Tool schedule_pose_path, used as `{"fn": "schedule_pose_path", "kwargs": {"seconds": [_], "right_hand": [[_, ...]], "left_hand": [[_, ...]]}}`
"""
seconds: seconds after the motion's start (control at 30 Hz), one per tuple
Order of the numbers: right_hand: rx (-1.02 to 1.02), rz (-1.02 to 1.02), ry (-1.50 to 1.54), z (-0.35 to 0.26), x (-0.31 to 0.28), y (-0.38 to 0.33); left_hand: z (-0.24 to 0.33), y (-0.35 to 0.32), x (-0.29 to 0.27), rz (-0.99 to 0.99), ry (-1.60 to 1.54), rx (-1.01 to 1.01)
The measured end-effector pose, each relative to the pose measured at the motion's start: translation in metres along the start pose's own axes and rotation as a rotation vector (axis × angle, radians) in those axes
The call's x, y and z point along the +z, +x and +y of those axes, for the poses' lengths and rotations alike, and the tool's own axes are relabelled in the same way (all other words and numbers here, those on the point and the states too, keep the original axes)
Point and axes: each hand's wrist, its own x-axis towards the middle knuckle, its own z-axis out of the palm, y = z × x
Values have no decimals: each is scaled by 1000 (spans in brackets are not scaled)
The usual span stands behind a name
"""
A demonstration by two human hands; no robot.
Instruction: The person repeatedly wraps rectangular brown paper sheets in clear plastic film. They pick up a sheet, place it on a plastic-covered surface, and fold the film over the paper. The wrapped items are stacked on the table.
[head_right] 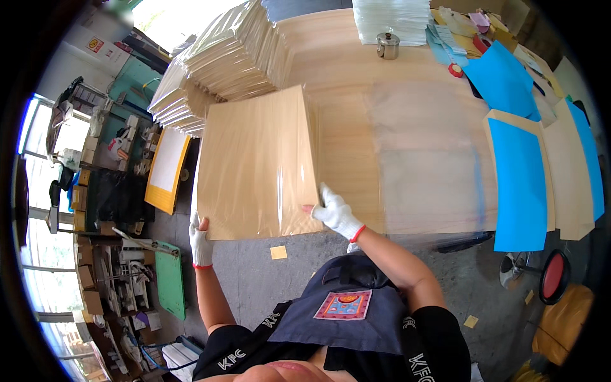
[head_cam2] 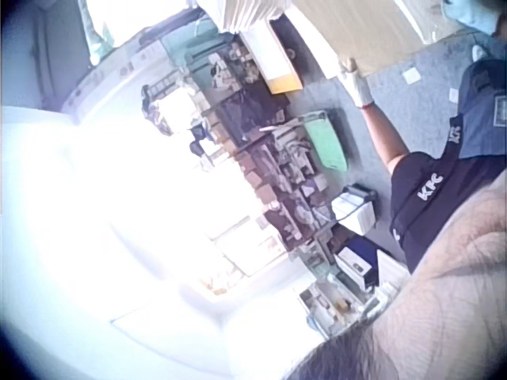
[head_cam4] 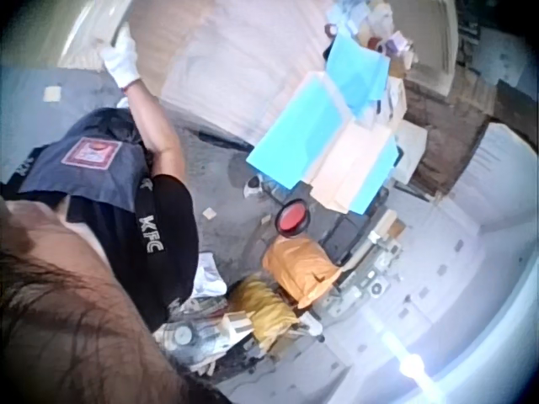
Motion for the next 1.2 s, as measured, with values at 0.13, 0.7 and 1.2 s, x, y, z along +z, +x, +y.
{"fn": "schedule_pose_path", "kwargs": {"seconds": [0.13,0.7,1.2], "right_hand": [[308,-115,-723,-58,8,2],[990,746,-1672,-119,-399,-74],[402,1150,-1110,-247,-636,53]], "left_hand": [[-33,17,-29,114,1249,79],[-62,-29,299,-530,488,690],[-156,82,501,-529,1209,583]]}}
